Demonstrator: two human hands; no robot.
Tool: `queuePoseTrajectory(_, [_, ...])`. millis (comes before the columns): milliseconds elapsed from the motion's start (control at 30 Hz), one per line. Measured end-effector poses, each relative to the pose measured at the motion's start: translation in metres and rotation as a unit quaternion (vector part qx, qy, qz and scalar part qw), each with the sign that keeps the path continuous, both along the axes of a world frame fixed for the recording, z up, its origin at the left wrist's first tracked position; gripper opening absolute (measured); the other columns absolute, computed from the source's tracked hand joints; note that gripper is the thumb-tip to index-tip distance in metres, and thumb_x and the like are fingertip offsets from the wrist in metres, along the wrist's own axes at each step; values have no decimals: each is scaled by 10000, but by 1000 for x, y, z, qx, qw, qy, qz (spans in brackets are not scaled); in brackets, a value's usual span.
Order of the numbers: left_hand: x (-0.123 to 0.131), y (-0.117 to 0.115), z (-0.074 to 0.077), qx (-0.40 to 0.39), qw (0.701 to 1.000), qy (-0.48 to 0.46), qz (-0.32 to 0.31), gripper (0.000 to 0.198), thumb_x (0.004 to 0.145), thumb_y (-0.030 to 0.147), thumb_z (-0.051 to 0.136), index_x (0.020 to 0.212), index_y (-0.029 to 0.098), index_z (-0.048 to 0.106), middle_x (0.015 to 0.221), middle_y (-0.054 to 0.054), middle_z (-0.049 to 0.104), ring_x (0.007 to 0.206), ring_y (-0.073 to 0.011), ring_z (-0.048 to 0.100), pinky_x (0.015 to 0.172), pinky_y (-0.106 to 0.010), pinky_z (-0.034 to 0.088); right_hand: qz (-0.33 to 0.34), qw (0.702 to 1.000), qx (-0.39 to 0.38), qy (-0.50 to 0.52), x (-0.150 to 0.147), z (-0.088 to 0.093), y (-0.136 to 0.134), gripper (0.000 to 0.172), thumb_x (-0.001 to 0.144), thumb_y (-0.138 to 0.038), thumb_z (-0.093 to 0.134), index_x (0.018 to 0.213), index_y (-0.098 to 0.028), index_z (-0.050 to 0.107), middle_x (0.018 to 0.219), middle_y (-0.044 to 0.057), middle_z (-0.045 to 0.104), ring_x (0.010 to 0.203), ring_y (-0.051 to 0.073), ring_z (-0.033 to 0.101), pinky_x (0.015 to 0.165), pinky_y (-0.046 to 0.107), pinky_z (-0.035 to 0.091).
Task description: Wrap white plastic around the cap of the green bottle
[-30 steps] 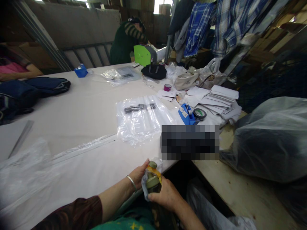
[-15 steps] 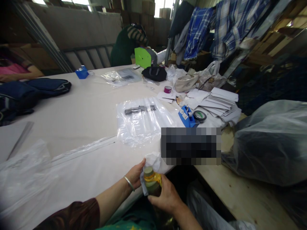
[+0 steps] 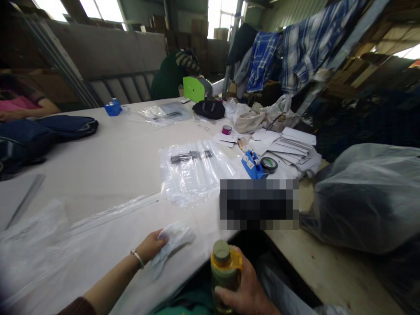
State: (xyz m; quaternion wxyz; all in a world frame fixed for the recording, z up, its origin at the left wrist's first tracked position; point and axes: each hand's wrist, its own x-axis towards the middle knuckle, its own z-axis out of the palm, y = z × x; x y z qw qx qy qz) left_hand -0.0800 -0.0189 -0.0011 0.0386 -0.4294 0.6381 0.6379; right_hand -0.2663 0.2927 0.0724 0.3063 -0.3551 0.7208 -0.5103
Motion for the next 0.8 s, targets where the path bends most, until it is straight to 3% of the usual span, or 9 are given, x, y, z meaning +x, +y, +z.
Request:
queuePoseTrajectory(67, [17, -16, 5, -99, 994, -41, -32, 314, 665, 318, 656, 914, 128, 672, 946, -139, 674, 1026, -347, 600, 1048, -498, 396, -5, 1000, -11, -6, 0, 12, -7, 740, 653, -289, 793, 1326, -196, 499, 1229, 140, 662, 1133, 328, 640, 993, 454, 534])
queuePoseTrajectory(133, [28, -24, 13, -173, 981, -70, -51, 516, 667, 294, 670, 1141, 91, 647, 1196, -213, 621, 1205, -401, 526, 1131, -552, 302, -18, 1000, -16, -13, 1, 23, -18, 726, 636, -278, 800, 1297, -199, 510, 1203, 130, 670, 1107, 318, 650, 989, 460, 537])
queuePoseTrajectory(233, [34, -28, 36, -332, 928, -138, -98, 814, 665, 314, 735, 1409, 92, 491, 1485, -276, 419, 1423, -475, 310, 1161, -651, 228, -46, 998, -26, -16, 5, 35, -40, 710, 605, -304, 827, 1240, -193, 531, 1162, 125, 684, 1079, 321, 659, 999, 496, 530])
queuePoseTrajectory(333, [28, -21, 71, -447, 876, -76, -164, 829, 753, 451, 728, 1462, 127, 446, 1575, -239, 332, 1503, -422, 195, 1224, -608, 186, -59, 997, -26, -31, 14, 48, -64, 720, 590, -359, 854, 1212, -179, 541, 1119, 124, 702, 1044, 323, 674, 988, 512, 538])
queuePoseTrajectory(467, [2, 15, 117, -275, 902, 210, -259, 1035, 677, 671, 781, 1510, 220, 364, 1579, -175, 364, 1466, -386, 322, 1240, -537, 253, -23, 998, -42, -34, 34, 59, -85, 670, 627, -424, 840, 1178, -172, 552, 1051, 112, 717, 964, 308, 699, 918, 480, 582])
queuePoseTrajectory(567, [-23, 51, 133, -107, 887, 360, -269, 1123, 601, 683, 827, 1513, 255, 332, 1482, -153, 498, 1335, -397, 502, 1144, -528, 424, -24, 998, -49, 33, 44, 49, -88, 791, 611, -449, 863, 1291, -234, 522, 1176, 137, 696, 1072, 370, 684, 928, 493, 590])
queuePoseTrajectory(633, [-34, 66, 136, -63, 901, 354, -243, 988, 640, 652, 816, 1465, 295, 406, 1355, -118, 610, 1205, -380, 610, 1015, -488, 543, -12, 994, -36, 105, 39, 40, -87, 864, 624, -461, 866, 1379, -309, 476, 1247, 136, 675, 1150, 399, 654, 918, 494, 601])
queuePoseTrajectory(700, [-38, 71, 136, -84, 926, 299, -215, 755, 694, 607, 799, 1349, 335, 541, 1226, -86, 684, 1121, -367, 657, 924, -461, 592, 40, 984, -28, 171, 23, 41, -87, 864, 722, -504, 786, 1467, -313, 391, 1318, 150, 640, 1210, 393, 625, 914, 486, 607])
queuePoseTrajectory(800, [-35, 66, 142, -138, 935, 245, -214, 451, 828, 535, 715, 1203, 295, 642, 1133, -76, 702, 1055, -313, 674, 902, -461, 601, 123, 954, -50, 268, -2, 66, -87, 804, 889, -535, 581, 1543, -207, 248, 1477, 213, 499, 1303, 345, 563, 957, 436, 585])
